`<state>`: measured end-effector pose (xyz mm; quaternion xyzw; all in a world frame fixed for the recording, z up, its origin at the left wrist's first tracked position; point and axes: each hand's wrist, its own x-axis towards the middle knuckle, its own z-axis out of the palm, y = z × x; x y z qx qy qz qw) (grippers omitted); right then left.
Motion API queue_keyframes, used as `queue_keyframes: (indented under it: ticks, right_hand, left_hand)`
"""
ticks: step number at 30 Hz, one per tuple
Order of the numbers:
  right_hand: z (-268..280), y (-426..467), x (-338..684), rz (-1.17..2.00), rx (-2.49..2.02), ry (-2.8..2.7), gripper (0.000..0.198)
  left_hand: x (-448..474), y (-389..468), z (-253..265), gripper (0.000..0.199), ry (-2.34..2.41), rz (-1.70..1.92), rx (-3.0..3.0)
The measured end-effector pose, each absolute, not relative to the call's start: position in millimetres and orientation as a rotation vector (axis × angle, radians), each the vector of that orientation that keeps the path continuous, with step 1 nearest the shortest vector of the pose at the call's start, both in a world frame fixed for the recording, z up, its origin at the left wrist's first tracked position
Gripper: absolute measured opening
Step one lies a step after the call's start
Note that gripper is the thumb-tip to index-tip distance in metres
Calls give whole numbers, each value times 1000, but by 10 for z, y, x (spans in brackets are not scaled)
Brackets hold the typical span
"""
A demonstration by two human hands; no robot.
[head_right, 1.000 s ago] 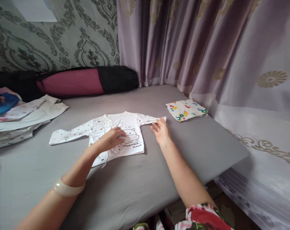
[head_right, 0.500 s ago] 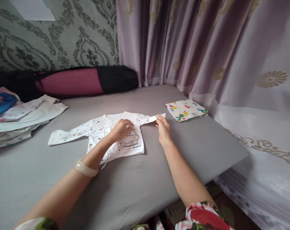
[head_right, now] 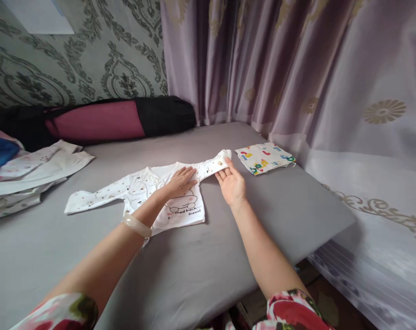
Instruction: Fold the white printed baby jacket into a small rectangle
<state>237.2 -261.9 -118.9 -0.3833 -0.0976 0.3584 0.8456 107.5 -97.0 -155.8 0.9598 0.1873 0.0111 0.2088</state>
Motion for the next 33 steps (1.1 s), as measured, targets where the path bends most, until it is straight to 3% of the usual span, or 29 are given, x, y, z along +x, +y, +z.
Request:
queue_keyframes:
  ticks: [11,19,29,33]
  right_hand:
    - [-1162,-2595,2324,834,-714,-326,30]
    - [-1092,-2582,2249,870,-670,-334,31]
    - [-1029,-2461,1995,934,-660,-355,32]
    - [-1100,-2430,1918,950,-680,-416,35]
  left_hand:
    - [1194,-909,-1245,54,644,-246,2687]
    - [1236,-870,-1123,66,652,-320,2777]
    - [1294,-798,-1071,96,674,-348,2731]
    - [1282,-808,-1109,90,667,-287,2743]
